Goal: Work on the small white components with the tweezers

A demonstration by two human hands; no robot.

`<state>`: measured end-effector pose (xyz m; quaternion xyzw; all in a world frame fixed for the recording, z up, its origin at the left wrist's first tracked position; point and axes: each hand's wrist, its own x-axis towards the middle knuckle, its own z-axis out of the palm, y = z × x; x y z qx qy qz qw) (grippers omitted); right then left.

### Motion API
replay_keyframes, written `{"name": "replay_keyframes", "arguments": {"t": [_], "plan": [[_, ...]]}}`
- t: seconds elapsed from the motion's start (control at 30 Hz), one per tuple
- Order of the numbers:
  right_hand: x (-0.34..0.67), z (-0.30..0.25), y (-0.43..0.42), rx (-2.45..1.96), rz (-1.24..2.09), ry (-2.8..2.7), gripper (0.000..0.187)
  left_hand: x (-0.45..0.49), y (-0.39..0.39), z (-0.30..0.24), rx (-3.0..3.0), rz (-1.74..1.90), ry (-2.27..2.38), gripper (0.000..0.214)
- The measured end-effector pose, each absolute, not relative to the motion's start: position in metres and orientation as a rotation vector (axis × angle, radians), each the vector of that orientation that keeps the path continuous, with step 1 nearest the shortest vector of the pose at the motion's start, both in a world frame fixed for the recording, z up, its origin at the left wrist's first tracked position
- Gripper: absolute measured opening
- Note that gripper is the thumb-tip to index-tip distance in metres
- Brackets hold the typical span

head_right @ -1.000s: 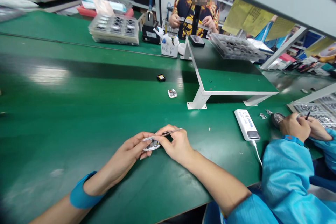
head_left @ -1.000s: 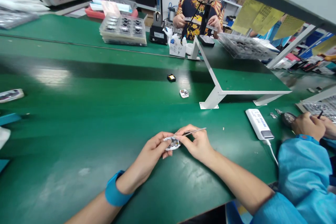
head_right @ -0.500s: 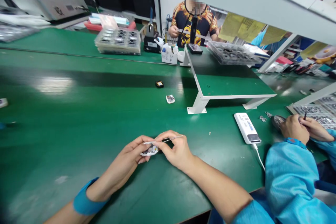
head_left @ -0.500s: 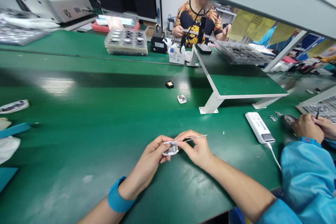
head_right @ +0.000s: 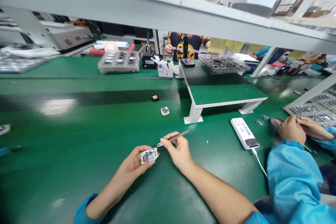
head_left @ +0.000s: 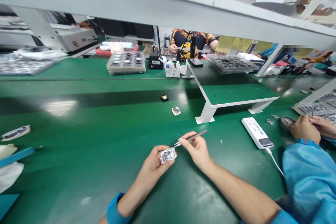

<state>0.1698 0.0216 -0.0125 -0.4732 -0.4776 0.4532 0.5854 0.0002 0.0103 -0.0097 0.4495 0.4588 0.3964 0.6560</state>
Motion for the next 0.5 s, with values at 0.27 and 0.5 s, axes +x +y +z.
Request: {"name": "replay_keyframes", "arguments": {"t": [0.27, 0.5], "plan": [[0.17, -0.023, 0.031, -1.164, 1.086, -1.099, 0.019, -0.013, 0.063, -0.023, 1.407, 0.976, 1.199, 0.048], [0.167, -0.018, 0.03, -1.243, 1.06, -1.208, 0.017, -0.036, 0.147, -0.027, 1.758, 1.027, 1.554, 0.051]]}}
